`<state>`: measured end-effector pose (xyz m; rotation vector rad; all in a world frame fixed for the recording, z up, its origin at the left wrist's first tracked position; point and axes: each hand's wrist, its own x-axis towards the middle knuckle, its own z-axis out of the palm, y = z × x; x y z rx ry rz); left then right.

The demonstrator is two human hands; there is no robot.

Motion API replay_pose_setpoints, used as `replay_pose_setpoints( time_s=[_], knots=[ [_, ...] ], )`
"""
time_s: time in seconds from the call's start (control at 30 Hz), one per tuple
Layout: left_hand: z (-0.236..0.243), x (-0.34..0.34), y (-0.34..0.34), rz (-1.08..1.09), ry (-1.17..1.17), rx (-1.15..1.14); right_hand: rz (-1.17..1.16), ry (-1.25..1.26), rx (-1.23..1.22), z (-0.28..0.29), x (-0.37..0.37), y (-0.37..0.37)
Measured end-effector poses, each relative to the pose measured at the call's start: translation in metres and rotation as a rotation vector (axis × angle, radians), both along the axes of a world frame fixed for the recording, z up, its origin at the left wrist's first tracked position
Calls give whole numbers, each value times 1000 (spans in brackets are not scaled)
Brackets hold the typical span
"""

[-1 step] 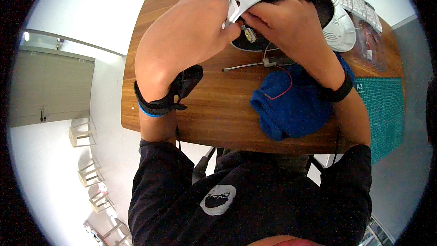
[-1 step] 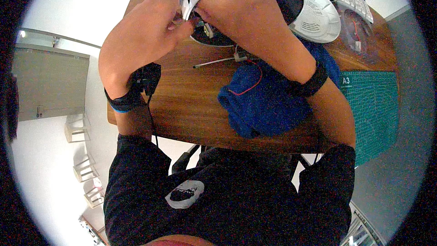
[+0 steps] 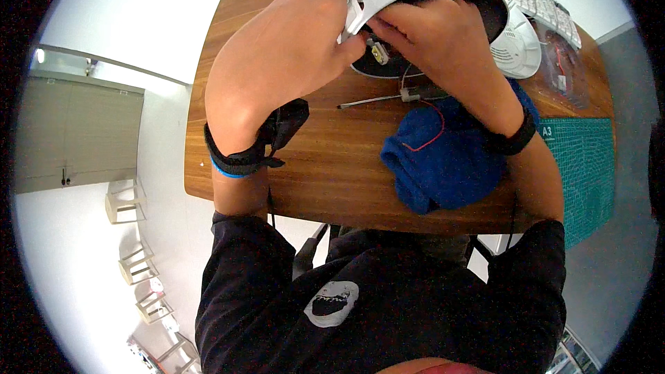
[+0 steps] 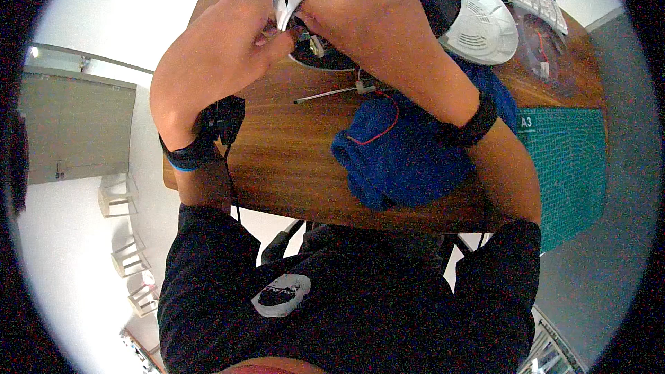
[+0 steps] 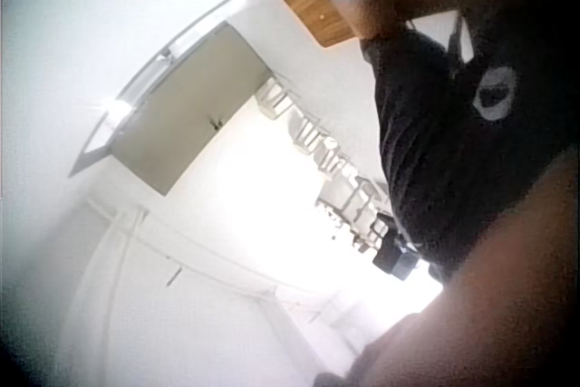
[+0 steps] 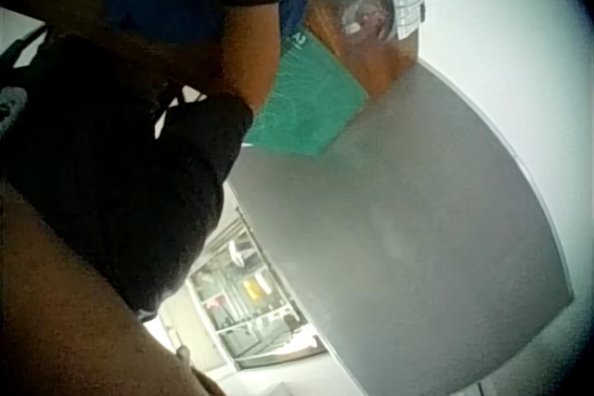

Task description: The person repairs a white electric kettle by connecting internal wires and securing components with a screwdriver. They manipulate the kettle's base and internal wiring, then tighten screws to reassemble the unit.

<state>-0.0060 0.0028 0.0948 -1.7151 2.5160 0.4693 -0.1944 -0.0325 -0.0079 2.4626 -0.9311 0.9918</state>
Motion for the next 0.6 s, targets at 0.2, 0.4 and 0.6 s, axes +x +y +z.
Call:
replay_pose_setpoints(
  time_s=[0.2,0.4,0.6],
  knots=[
    [-2,1,7,-37,8,-96,-51,-45,43,-2,4,4],
    [-6,3,-2,-31,11,-28,-85,-84,64,-5,4,6],
    [-4,1,-1,-15,10,-10,-79,-74,63,-2,4,8]
  ],
)
